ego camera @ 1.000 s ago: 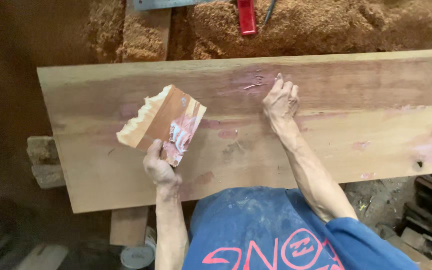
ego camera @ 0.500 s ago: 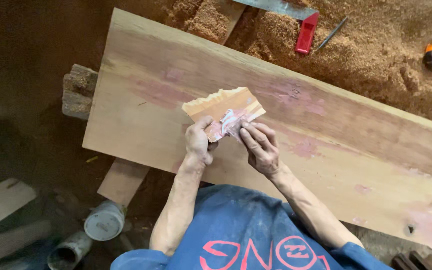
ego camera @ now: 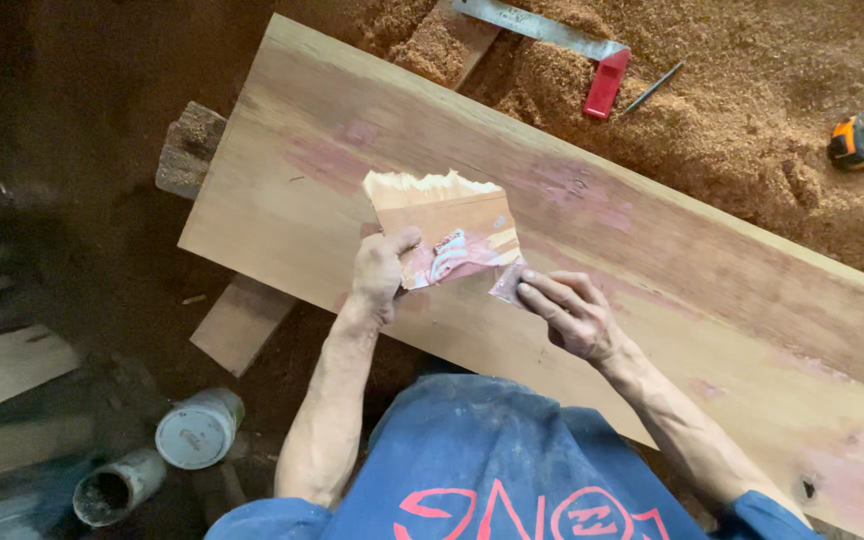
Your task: The person applies a pinkish filler paste to a large wooden plank using a small putty knife. They repeatedly scoop filler from a small wooden palette and spread it into the wood grain and knots.
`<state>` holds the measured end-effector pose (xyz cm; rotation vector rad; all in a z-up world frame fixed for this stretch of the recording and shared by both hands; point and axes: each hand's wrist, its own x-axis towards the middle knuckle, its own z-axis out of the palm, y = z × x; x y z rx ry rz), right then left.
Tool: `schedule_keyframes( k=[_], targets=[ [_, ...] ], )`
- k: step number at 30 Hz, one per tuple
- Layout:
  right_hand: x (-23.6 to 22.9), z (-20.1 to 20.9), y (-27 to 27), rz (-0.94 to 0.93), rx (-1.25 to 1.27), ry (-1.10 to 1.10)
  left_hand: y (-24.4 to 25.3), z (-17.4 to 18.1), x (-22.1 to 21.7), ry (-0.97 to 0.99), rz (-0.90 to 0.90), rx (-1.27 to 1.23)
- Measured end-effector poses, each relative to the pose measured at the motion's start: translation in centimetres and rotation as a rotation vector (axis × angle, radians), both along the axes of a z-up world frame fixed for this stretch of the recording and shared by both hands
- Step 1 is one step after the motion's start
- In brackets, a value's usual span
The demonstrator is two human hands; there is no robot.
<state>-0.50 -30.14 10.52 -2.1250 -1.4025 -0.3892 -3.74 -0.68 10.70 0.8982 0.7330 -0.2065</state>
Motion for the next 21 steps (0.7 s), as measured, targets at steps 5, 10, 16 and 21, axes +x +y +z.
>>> schedule_keyframes(
  k=[5,10,16,21],
  targets=[
    [0.2,3.3,-3.3,0.085,0.086,0.098,-0.9,1.1,-0.9,-0.146,-0.339,0.067],
    [0.3,4.1,-5.2,0.285,0.011,0.11,-3.5,1.2,-0.8,-0.125,-0.559,0.11],
    [0.3,3.9,-7.3,0.367,-0.044,0.159,-6.6,1.9,-0.5,-0.125,-0.649,0.097],
    [-0.7,3.7,-8.7,0.347,-0.116,0.192,-8.5,1.1,-0.6,-0.132,-0.68,0.093]
  ],
)
